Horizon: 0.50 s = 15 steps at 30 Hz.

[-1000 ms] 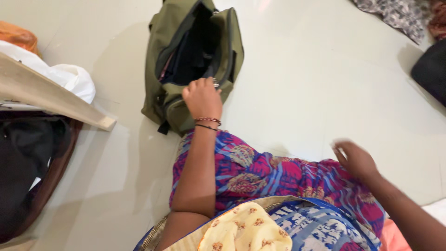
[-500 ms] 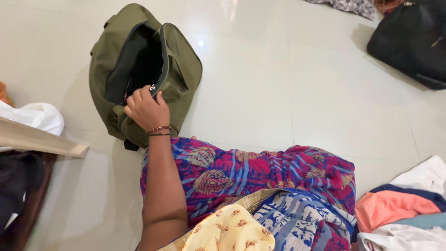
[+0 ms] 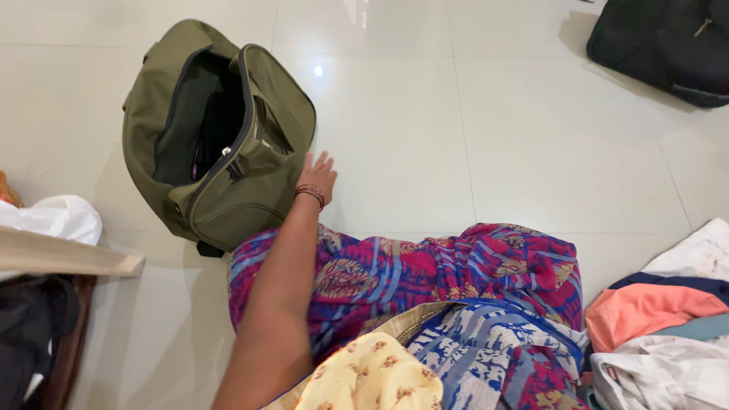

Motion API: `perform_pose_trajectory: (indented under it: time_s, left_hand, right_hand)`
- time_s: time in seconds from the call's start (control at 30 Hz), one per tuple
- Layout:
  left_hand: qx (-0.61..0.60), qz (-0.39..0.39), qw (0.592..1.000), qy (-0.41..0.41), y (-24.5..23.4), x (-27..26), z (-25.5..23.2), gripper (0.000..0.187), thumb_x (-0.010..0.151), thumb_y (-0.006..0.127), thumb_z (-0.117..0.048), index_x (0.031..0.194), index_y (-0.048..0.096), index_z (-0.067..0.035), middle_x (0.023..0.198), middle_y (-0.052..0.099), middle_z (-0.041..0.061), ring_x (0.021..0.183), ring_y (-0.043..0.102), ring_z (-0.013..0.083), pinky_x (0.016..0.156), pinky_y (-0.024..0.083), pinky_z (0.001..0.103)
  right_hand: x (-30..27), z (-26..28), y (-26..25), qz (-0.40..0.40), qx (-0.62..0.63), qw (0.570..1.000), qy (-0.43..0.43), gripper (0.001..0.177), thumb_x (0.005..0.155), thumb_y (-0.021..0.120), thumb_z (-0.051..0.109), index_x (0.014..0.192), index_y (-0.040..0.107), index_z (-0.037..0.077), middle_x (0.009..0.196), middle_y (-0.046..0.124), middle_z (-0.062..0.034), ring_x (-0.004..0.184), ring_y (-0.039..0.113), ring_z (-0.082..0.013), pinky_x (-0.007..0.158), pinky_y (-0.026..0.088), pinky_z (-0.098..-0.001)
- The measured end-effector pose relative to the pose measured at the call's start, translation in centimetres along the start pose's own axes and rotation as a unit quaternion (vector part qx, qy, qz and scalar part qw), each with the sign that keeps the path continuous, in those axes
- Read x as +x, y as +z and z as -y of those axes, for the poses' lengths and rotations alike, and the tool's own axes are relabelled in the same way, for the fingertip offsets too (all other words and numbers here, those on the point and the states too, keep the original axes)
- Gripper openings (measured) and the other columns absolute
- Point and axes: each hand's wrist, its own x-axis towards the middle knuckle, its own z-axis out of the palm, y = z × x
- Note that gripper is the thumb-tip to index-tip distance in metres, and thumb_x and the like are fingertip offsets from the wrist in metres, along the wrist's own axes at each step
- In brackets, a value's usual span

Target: The person folds a dark shirt and a white shirt by hand while sitting on the floor, then places the dark shirt inside a green duffel bag.

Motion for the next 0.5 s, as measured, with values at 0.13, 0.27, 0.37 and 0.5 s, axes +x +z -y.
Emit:
perform_pose_trajectory:
  time_s: [0.13, 0.27, 0.37, 0.5]
  left_hand:
    - [0.054, 0.113, 0.977, -0.175, 4.7, 2.7, 2.9, 0.042, 0.104, 0.045, -0.031, 0.137, 0.064, -0.012, 0.163, 0.035, 0.021, 0.156, 0.014, 0.0369, 0.126, -0.004, 0.051]
    - [0.051, 0.087, 0.961, -0.257, 7.0, 3.2, 5.0, 0.048, 0.098, 0.048, -0.031, 0.138, 0.061, -0.009, 0.166, 0.028, 0.016, 0.156, 0.007, 0.0363, 0.122, -0.010, 0.049]
    - [0.026, 0.127, 0.947, -0.293, 5.9, 3.3, 5.2, 0.051, 0.094, 0.053, -0.031, 0.140, 0.059, -0.008, 0.168, 0.023, 0.015, 0.157, 0.003, 0.0367, 0.121, -0.012, 0.050]
    - [-0.034, 0.106, 0.958, -0.264, 2.9, 2.9, 3.0, 0.048, 0.095, 0.057, -0.032, 0.138, 0.063, -0.011, 0.167, 0.027, 0.021, 0.158, 0.004, 0.0401, 0.123, -0.008, 0.055]
  right_hand:
    - [0.3, 1.7, 2.4, -0.028, 0.041, 0.999, -0.002, 0.026, 0.114, 0.046, 0.028, 0.122, 0.064, 0.011, 0.113, 0.069, -0.0097, 0.098, 0.067, -0.0231, 0.096, 0.056, -0.0393]
    - [0.9, 2.7, 1.4, -0.076, 0.079, 0.994, -0.008, 0.024, 0.115, 0.045, 0.027, 0.120, 0.063, 0.011, 0.113, 0.068, -0.0093, 0.099, 0.066, -0.0220, 0.097, 0.055, -0.0385]
    - [2.6, 3.5, 0.4, -0.125, 0.124, 0.984, -0.026, 0.024, 0.116, 0.045, 0.026, 0.118, 0.063, 0.010, 0.113, 0.067, -0.0090, 0.099, 0.065, -0.0212, 0.097, 0.055, -0.0378]
    - [5.1, 7.1, -2.0, -0.203, 0.206, 0.955, -0.068, 0.023, 0.118, 0.045, 0.025, 0.116, 0.062, 0.009, 0.113, 0.066, -0.0085, 0.100, 0.064, -0.0201, 0.098, 0.054, -0.0369]
